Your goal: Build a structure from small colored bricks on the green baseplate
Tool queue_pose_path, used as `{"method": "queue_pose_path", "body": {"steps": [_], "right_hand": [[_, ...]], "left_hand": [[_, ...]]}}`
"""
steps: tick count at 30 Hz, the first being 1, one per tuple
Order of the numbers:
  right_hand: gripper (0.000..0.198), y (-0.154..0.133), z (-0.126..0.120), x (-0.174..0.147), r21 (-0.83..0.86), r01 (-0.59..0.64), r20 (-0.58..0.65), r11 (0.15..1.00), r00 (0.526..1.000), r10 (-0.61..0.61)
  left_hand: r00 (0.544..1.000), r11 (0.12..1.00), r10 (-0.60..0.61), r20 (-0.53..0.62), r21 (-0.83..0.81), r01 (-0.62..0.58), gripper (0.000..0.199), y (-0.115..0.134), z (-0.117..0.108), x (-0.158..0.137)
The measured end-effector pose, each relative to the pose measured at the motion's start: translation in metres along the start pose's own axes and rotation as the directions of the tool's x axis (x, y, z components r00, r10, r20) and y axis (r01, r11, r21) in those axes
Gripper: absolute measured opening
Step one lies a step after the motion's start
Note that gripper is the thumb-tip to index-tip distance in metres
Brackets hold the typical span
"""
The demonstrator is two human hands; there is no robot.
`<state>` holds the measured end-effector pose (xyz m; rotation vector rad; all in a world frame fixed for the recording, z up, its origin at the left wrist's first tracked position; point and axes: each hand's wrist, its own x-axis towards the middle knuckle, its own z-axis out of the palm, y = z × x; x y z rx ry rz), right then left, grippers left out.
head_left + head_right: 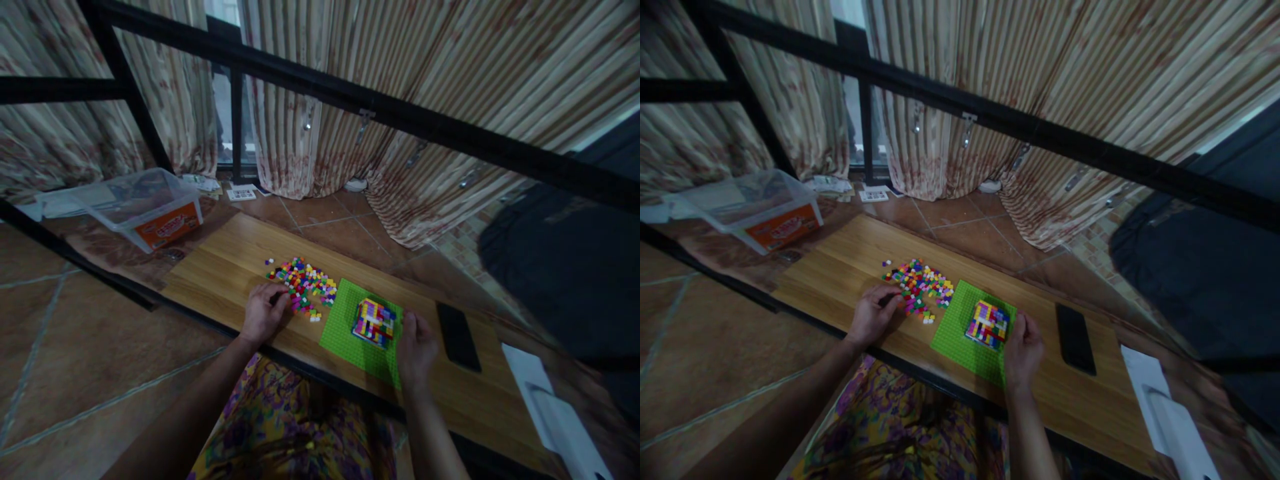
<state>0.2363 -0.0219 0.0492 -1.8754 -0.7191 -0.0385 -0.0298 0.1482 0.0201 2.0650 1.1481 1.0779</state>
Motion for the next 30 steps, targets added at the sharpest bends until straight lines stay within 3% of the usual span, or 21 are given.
{"method": "queue_pose_path", "body": {"steps": [3, 6, 9, 12, 16, 23, 30], "right_hand": [[0.041, -0.014, 0.005, -0.007, 0.019, 0.012, 0.001, 1.000, 1.000, -0.012], [0.034, -0.034, 0.019, -0.022, 0.085, 0.065, 0.130, 0.994, 0.989, -0.076], [0.028, -0.058, 0.042, -0.042, 0.146, 0.164, 0.273, 0.975, 0.941, -0.200], [0.025, -0.078, 0.069, -0.058, 0.180, 0.263, 0.441, 0.948, 0.840, -0.317], [0.027, -0.086, 0.104, -0.064, 0.188, 0.282, 0.528, 0.941, 0.779, -0.339], [0.025, -0.084, 0.131, -0.064, 0.132, 0.329, 0.576, 0.935, 0.743, -0.343], [0.026, -0.084, 0.131, -0.073, 0.001, 0.396, 0.535, 0.918, 0.775, -0.335]], "left_hand": [[1.000, 0.997, 0.024, 0.007, -0.070, -0.023, 0.017, -0.002, 0.001, -0.001], [1.000, 0.993, 0.030, 0.008, -0.112, -0.029, 0.017, -0.003, 0.002, -0.003], [1.000, 0.993, 0.024, 0.013, -0.116, -0.023, 0.016, -0.002, 0.002, -0.004], [1.000, 0.992, 0.026, 0.013, -0.120, -0.025, 0.016, 0.000, 0.001, -0.005], [0.998, 0.987, 0.038, 0.039, -0.160, -0.032, 0.016, 0.001, 0.001, -0.006], [0.997, 0.978, 0.046, 0.068, -0.205, -0.031, 0.016, 0.008, -0.003, -0.007], [0.997, 0.989, 0.036, 0.063, -0.145, -0.026, 0.011, 0.012, -0.004, -0.006]]}}
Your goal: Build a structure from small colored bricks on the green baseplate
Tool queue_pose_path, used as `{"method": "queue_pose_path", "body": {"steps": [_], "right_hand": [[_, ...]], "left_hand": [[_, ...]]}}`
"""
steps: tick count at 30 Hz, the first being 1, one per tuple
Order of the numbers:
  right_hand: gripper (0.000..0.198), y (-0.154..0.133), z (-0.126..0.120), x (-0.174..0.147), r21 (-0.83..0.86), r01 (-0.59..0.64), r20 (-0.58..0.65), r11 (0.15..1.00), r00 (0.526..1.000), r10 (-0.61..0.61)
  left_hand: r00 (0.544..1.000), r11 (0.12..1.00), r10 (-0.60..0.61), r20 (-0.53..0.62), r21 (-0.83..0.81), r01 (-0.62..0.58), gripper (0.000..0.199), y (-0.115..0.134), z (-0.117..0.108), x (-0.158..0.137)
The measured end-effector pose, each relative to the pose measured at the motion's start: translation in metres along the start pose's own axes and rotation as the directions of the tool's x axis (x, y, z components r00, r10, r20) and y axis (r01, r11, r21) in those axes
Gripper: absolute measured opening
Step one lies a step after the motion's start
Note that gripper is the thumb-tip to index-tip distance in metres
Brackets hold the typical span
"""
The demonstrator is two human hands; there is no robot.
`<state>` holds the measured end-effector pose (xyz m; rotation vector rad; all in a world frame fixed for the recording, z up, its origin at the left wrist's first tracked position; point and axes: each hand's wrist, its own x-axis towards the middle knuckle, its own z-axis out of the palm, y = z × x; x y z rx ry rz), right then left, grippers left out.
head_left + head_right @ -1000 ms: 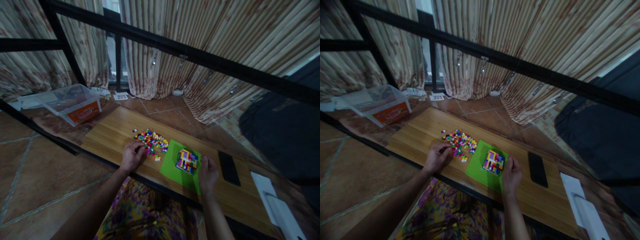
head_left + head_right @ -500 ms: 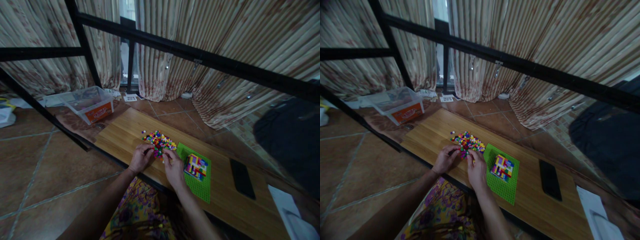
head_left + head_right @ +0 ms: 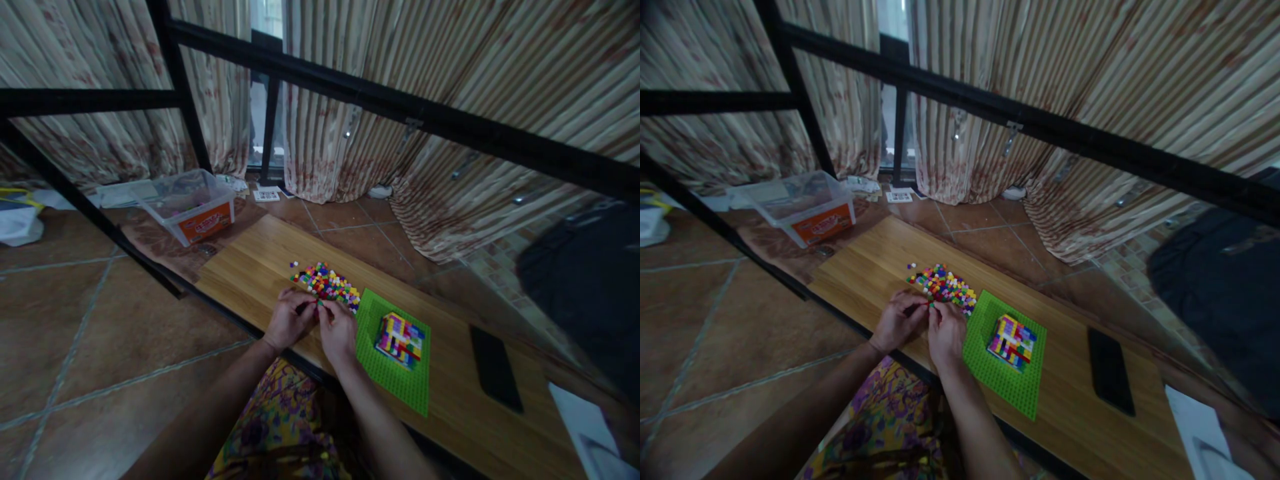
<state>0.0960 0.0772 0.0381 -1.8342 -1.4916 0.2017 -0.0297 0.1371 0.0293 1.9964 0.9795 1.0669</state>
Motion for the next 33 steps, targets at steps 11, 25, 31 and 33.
{"method": "queue_pose_path", "body": {"steps": [11, 25, 31, 33], "right_hand": [[0.027, 0.027, -0.016, 0.020, -0.233, -0.020, 0.009, 0.972, 1.000, 0.023], [0.019, 0.012, 0.008, 0.042, -0.007, -0.027, 0.041, 1.000, 0.999, 0.028], [0.029, 0.019, -0.022, 0.019, 0.514, -0.241, 0.047, 0.823, 0.966, 0.254], [0.030, 0.019, -0.036, 0.010, 0.558, -0.278, 0.045, 0.782, 0.951, 0.306]], "left_hand": [[0.999, 0.988, -0.010, -0.043, 0.154, 0.016, 0.006, 0.001, 0.003, 0.000], [1.000, 0.988, 0.008, -0.020, 0.154, -0.004, 0.023, -0.002, 0.002, 0.000], [1.000, 0.990, 0.020, -0.018, 0.140, -0.017, 0.018, -0.003, 0.001, 0.001], [1.000, 0.989, 0.023, -0.007, 0.145, -0.022, 0.016, -0.004, 0.001, 0.002]]}}
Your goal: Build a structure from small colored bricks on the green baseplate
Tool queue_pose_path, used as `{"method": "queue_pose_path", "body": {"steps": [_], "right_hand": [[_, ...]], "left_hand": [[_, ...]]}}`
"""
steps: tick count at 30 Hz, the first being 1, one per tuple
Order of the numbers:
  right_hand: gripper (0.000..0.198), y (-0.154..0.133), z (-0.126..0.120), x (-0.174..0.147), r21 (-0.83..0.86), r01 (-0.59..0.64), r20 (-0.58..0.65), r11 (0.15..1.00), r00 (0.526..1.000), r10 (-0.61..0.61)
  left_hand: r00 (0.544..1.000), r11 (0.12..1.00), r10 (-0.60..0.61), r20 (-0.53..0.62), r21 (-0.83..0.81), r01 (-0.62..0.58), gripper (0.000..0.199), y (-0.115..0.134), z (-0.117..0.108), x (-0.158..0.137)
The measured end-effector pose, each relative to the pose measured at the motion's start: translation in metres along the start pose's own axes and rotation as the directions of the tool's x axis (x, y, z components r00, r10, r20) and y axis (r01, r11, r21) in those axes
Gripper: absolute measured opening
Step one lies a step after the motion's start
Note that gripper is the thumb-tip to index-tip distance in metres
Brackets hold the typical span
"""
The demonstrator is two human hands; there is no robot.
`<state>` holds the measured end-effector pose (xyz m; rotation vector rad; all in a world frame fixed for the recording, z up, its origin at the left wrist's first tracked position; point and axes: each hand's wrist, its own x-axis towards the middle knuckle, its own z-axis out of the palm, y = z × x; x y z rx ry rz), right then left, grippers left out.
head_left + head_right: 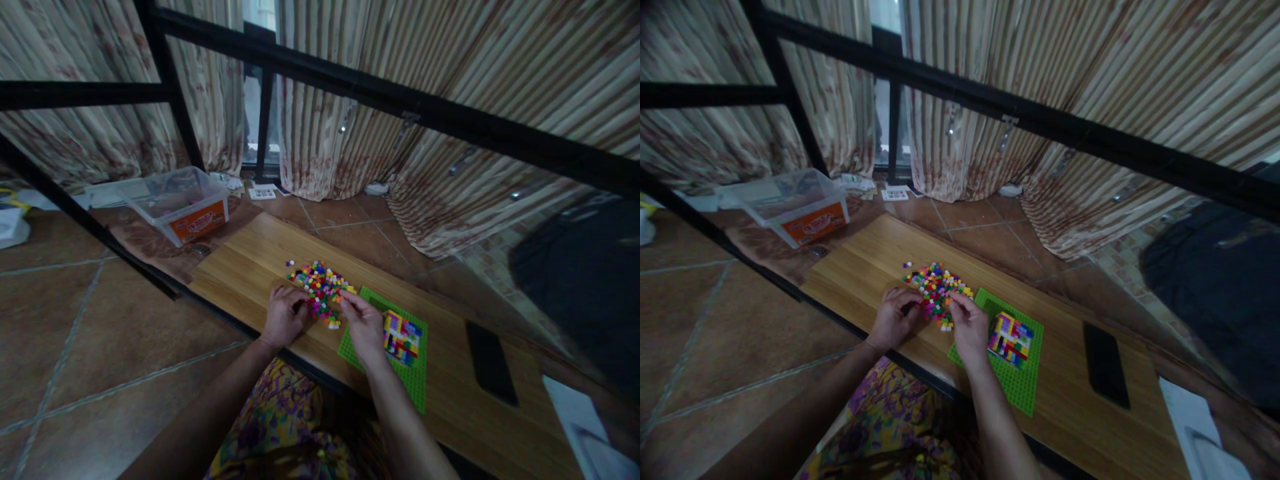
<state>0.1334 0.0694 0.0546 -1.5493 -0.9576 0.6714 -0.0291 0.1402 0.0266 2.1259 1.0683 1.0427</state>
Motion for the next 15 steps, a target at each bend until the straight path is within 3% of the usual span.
{"method": "queue_pose_path", "body": {"steps": [7, 12, 15], "right_hand": [[0.031, -0.001, -0.060, -0.040, -0.055, -0.054, -0.224, 0.997, 0.974, 0.041], [0.034, 0.011, -0.113, -0.055, -0.119, -0.111, -0.459, 0.987, 0.887, 0.044], [0.036, 0.019, -0.135, -0.053, -0.154, -0.121, -0.529, 0.981, 0.848, 0.021]], "left_hand": [[1.000, 1.000, -0.009, -0.018, -0.030, 0.008, 0.011, -0.004, 0.001, 0.000], [1.000, 0.999, -0.004, -0.012, -0.041, 0.003, 0.011, -0.004, 0.000, 0.000], [1.000, 0.999, 0.005, -0.014, -0.037, -0.005, 0.012, -0.005, 0.000, 0.001]]}}
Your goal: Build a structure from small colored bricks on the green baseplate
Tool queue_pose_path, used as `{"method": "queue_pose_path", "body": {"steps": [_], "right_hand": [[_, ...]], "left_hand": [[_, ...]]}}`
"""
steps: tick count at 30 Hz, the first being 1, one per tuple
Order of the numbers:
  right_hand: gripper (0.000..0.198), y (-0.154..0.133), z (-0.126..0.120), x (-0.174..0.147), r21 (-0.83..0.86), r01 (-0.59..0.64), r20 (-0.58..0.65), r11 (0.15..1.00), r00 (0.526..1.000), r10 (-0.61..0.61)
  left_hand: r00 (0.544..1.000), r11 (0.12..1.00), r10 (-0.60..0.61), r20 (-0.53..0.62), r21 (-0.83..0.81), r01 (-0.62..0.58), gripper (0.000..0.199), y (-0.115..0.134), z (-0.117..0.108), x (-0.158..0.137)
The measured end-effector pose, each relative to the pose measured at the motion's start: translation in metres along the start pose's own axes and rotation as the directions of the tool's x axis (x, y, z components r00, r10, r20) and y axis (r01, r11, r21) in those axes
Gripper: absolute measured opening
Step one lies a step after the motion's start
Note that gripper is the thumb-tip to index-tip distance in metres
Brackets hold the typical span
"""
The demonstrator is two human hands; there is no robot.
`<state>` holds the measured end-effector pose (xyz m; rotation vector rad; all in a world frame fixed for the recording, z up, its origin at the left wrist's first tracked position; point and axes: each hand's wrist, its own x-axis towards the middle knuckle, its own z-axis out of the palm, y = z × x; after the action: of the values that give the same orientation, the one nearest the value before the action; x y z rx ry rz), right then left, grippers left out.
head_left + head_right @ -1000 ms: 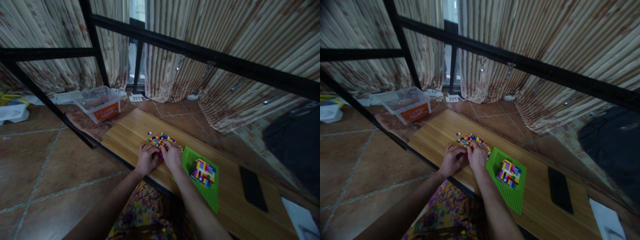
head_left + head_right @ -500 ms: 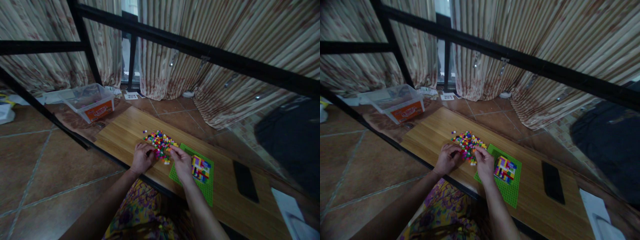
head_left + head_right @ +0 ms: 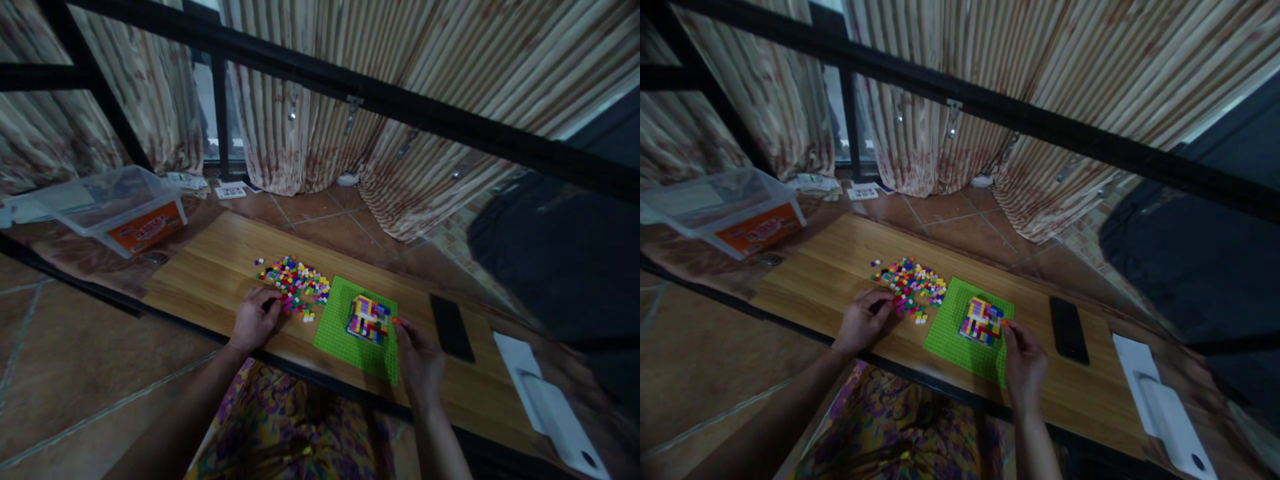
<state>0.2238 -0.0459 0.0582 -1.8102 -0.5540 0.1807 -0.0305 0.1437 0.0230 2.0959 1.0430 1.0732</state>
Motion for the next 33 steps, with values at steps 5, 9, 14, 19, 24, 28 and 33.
{"method": "queue_pose_path", "body": {"steps": [5, 9, 14, 19, 24, 28, 33], "right_hand": [[0.037, 0.016, -0.002, 0.017, -0.030, 0.037, 0.012, 0.999, 0.999, -0.037], [0.034, 0.025, 0.004, 0.022, -0.042, 0.066, 0.053, 0.997, 0.997, -0.064], [0.031, 0.030, 0.009, 0.024, 0.004, 0.061, 0.065, 0.998, 0.996, -0.062], [0.030, 0.030, 0.012, 0.026, 0.170, -0.071, 0.065, 0.983, 0.996, 0.060], [0.030, 0.032, 0.014, 0.027, 0.340, -0.252, 0.113, 0.906, 0.967, 0.226], [0.029, 0.033, 0.017, 0.027, 0.437, -0.323, 0.156, 0.839, 0.946, 0.283], [0.031, 0.034, 0.019, 0.028, 0.503, -0.307, 0.193, 0.808, 0.951, 0.242]], "left_hand": [[1.000, 1.000, 0.019, 0.000, 0.003, -0.019, 0.011, -0.001, 0.000, 0.002], [1.000, 1.000, 0.026, 0.003, 0.007, -0.026, 0.011, -0.001, 0.000, 0.002], [0.999, 0.999, 0.033, -0.002, 0.032, -0.033, 0.013, -0.002, 0.000, 0.003], [0.999, 0.999, 0.041, -0.004, 0.030, -0.041, 0.014, -0.002, 0.001, 0.003], [1.000, 0.999, 0.021, 0.004, 0.034, -0.021, 0.014, -0.003, 0.001, 0.002], [1.000, 0.999, 0.020, 0.008, 0.038, -0.020, 0.014, -0.003, 0.001, 0.002], [0.999, 0.998, 0.037, 0.004, 0.040, -0.037, 0.014, -0.004, 0.003, 0.002]]}}
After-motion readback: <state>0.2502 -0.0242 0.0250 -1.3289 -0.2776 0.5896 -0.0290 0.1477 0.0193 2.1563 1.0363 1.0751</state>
